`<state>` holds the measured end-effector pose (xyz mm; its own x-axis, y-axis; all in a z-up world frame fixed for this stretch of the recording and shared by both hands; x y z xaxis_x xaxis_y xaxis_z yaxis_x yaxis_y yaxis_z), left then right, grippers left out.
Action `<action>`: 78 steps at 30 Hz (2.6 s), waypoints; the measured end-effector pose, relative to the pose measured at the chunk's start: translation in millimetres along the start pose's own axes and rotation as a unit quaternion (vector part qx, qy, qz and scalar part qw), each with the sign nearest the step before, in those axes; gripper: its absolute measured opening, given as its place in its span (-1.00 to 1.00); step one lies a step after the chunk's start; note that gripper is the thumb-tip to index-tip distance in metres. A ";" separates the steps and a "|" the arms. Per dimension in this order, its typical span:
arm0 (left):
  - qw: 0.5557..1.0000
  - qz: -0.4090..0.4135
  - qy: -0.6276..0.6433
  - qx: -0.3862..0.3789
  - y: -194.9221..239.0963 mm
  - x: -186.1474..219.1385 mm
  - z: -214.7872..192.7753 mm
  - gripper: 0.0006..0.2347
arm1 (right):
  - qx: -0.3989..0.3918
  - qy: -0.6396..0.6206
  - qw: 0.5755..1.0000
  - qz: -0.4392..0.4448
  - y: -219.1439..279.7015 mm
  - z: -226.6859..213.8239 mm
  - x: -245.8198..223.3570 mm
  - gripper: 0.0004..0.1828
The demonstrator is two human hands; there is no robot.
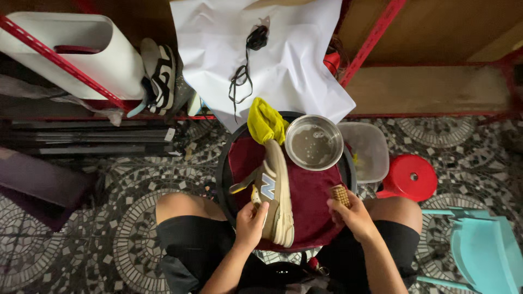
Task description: The person scrubs a white sneaker with a brush, dipping it into a bowl of soapy water. They remove the insole, scrub the shoe's interior, and then scrub the insole separately.
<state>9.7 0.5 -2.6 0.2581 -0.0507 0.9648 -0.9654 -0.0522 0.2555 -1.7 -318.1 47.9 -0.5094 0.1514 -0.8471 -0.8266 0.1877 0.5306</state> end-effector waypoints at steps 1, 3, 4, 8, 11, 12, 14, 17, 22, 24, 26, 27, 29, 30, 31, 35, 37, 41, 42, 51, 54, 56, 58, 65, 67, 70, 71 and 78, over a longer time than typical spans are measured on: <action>1.000 0.000 0.002 -0.002 1.6 -5.1 0.6 -0.71 | 0.003 0.001 1.000 -0.001 -4.7 -5.4 5.0 -0.79; 0.999 0.011 0.025 0.026 2.9 -15.5 0.5 -0.75 | -0.117 -0.142 0.982 -0.033 -15.5 -12.9 13.9 -0.14; 0.999 0.013 0.027 0.024 0.9 -15.8 2.4 -0.75 | -0.115 -0.142 0.983 -0.035 -30.0 -16.5 14.3 -0.14; 1.000 0.015 0.008 0.012 -6.6 -26.0 6.5 -0.75 | 0.009 -0.047 0.989 -0.140 -56.2 -4.9 -30.3 -0.83; 1.000 -0.001 -0.012 -0.011 -3.3 2.1 2.2 -0.69 | 0.096 0.241 0.944 -0.204 -107.3 -2.7 -41.5 -0.84; 0.999 -0.004 0.012 -0.041 -4.7 19.7 0.6 -0.69 | 0.141 0.367 0.892 -0.222 -134.7 -6.7 -38.0 -0.65; 0.999 -0.015 0.025 -0.040 -3.9 34.5 -1.1 -0.69 | 0.161 0.414 0.867 -0.225 -154.0 10.8 -55.0 -0.51; 0.998 -0.033 0.040 -0.037 -3.8 38.2 -3.7 -0.71 | 0.175 0.483 0.830 -0.215 -181.6 27.6 -64.8 -0.30; 0.998 -0.030 0.045 -0.033 -4.1 32.0 -8.3 -0.73 | 0.163 0.557 0.797 -0.168 -201.5 39.5 -69.8 -0.27; 0.997 -0.057 0.033 -0.031 -4.9 20.6 -9.1 -0.70 | 0.152 0.591 0.781 -0.132 -186.1 49.0 -77.1 -0.31; 0.997 -0.061 0.027 -0.036 -2.9 26.0 -8.4 -0.68 | 0.159 0.605 0.767 -0.143 -195.5 46.3 -65.6 -0.32; 0.997 -0.065 0.022 -0.038 -1.9 29.2 -7.8 -0.66 | 0.164 0.620 0.751 -0.157 -200.9 45.8 -60.8 -0.33; 0.996 -0.076 0.016 -0.039 -4.2 27.2 -6.3 -0.63 | 0.163 0.612 0.754 -0.175 -195.1 48.1 -61.7 -0.35; 0.995 -0.086 0.010 -0.041 -6.0 25.9 -5.1 -0.61 | 0.163 0.603 0.756 -0.194 -192.7 49.2 -62.8 -0.36; 0.995 -0.086 0.009 -0.042 -6.2 36.3 -4.6 -0.61 | 0.163 0.603 0.756 -0.193 -188.3 50.4 -65.0 -0.36; 0.998 -0.062 0.015 -0.024 -9.7 29.3 2.3 -0.69 | 0.159 0.594 0.758 -0.218 -168.0 61.5 -75.6 -0.39; 0.998 -0.045 0.028 -0.022 -15.2 12.9 5.1 -0.71 | 0.157 0.597 0.756 -0.218 -174.3 60.2 -70.3 -0.41; 0.998 -0.029 0.026 -0.039 -26.4 -12.6 3.2 -0.66 | 0.148 0.616 0.744 -0.215 -158.4 66.0 -79.4 -0.42; 0.998 -0.022 0.032 -0.049 -29.4 -22.3 2.8 -0.65 | 0.145 0.599 0.754 -0.227 -140.0 75.7 -94.9 -0.43; 0.995 0.006 0.036 -0.089 -22.9 28.9 -9.5 -0.66 | 0.137 0.625 0.725 -0.256 -187.4 48.9 -48.6 -0.38; 0.993 0.008 0.012 -0.119 -6.6 91.7 -14.8 -0.68 | 0.136 0.606 0.742 -0.254 -166.5 60.0 -66.7 -0.42; 0.993 0.012 0.003 -0.116 -12.1 80.7 -15.0 -0.67 | 0.126 0.602 0.746 -0.256 -167.0 60.7 -73.3 -0.42; 0.993 0.006 -0.010 -0.119 -9.7 65.4 -19.5 -0.65 | 0.115 0.598 0.754 -0.246 -156.5 56.0 -67.8 -0.42; 0.985 0.015 -0.059 -0.159 -22.8 99.4 -38.0 -0.63 | 0.129 0.439 0.865 -0.206 -150.9 31.3 -63.6 -0.37; 0.984 0.027 -0.065 -0.166 -23.7 103.7 -41.0 -0.65 | 0.128 0.434 0.873 -0.182 -151.0 24.2 -62.1 -0.33; 0.981 0.014 -0.052 -0.188 -15.9 114.8 -41.9 -0.69 | 0.140 0.370 0.903 -0.171 -140.9 15.0 -63.8 -0.42; 0.980 0.014 -0.066 -0.189 -13.3 115.3 -41.5 -0.66 | 0.136 0.342 0.912 -0.180 -138.6 11.2 -63.7 -0.45; 0.970 0.095 -0.186 -0.123 -2.4 41.4 -52.2 -0.49 | 0.072 0.229 0.944 -0.225 -106.9 13.8 -57.3 -0.57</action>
<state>20.7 50.6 40.0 0.0265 -0.3955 0.9181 -0.9649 0.2299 0.1269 119.2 -333.5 40.1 -0.1923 -0.4050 -0.8939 -0.9596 0.2683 0.0849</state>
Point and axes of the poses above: each hand's wrist, its own y-axis away from the middle knuckle, its own z-axis out of the palm, x = y × z, the point moved 1 cm from there along -y, towards the middle knuckle
